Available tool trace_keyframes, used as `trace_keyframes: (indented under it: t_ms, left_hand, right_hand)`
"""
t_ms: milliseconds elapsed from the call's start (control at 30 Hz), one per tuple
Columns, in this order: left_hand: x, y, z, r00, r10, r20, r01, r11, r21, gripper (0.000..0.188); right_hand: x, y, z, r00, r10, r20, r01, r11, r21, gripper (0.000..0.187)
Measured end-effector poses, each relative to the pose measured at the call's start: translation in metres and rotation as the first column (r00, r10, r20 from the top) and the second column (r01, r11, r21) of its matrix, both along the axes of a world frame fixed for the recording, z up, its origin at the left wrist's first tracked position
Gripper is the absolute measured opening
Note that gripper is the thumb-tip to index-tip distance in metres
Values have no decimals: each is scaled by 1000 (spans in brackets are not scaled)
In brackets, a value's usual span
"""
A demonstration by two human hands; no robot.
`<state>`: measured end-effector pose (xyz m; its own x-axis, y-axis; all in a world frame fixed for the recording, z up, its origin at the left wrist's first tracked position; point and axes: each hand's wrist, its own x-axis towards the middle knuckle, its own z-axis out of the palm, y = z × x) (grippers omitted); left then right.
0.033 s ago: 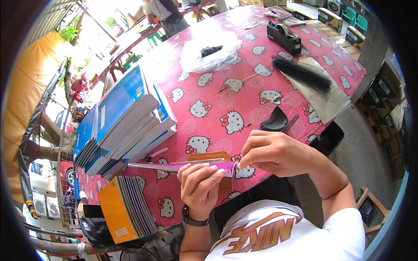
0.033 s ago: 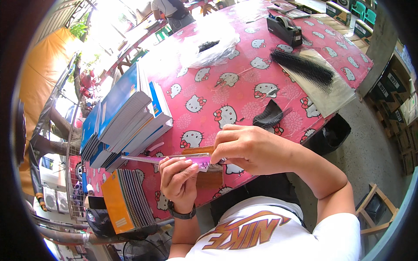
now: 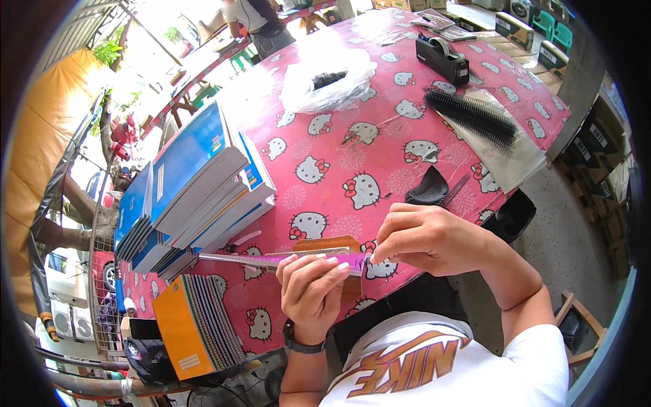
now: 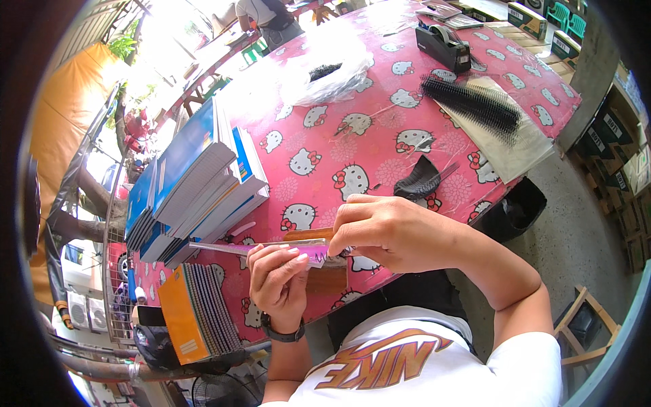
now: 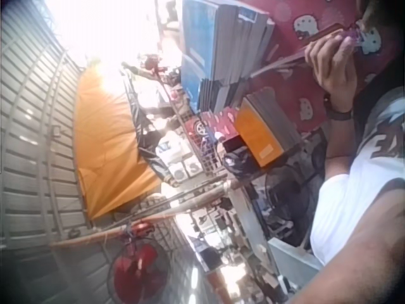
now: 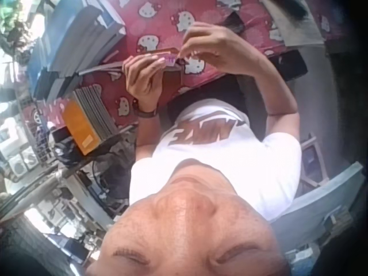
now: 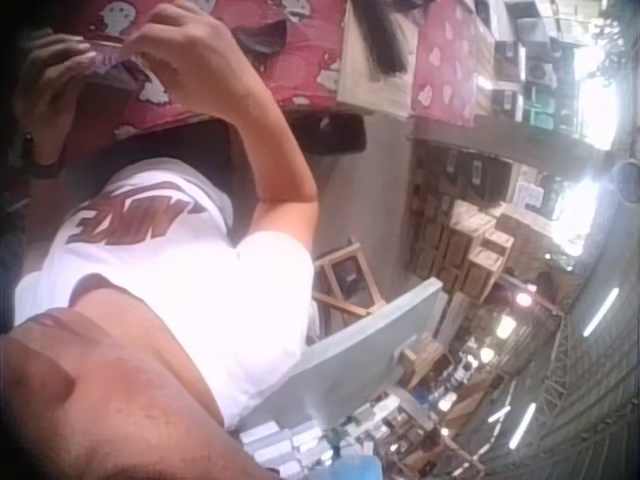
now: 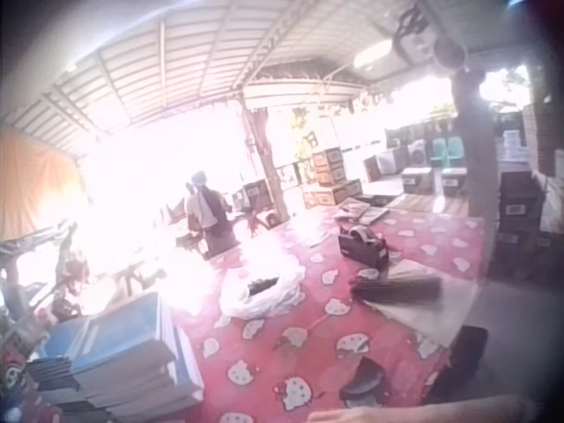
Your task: The person organizes spiral notebooks on a table, aligning a purple notebook with others and using a pink tool to trim or adjust the spiral binding.
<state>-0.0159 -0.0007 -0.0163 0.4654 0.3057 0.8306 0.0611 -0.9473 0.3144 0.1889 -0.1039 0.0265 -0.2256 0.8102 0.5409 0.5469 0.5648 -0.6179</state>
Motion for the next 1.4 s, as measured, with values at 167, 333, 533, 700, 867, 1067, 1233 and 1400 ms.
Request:
trace_keyframes:
  t_ms: [167,333,533,700,867,1067,1233,1400]
  left_hand:
    - [-2,3,5,998,-55,-26,54,998,-14,17]
    - [-7,4,3,997,-72,-36,72,997,-18,14]
    - [-5,3,6,997,-67,-41,66,997,-31,12]
    - [5,2,11,999,-14,-36,13,999,-35,12]
    - [11,5,14,999,-21,-35,19,999,-51,14]
    - [6,9,7,998,-31,-50,33,999,27,12]
    - [8,6,10,999,-12,-38,11,1000,-20,14]
    - [18,4,14,999,18,-35,-18,1000,3,16]
  right_hand:
    - [3,5,-2,1000,9,16,-9,1000,-10,27]
    - [7,13,-5,989,142,-48,-145,987,-73,25]
    - [5,12,-6,983,167,-78,-180,964,-197,24]
    - [0,12,-9,980,127,-151,-145,983,-116,18]
    - [-2,11,-20,972,22,-233,-54,990,-132,17]
    - [2,15,-15,949,60,-309,-163,934,-319,16]
    - [5,13,-16,989,105,-104,-125,971,-206,24]
    - [1,1,-8,991,11,-136,-60,931,-361,25]
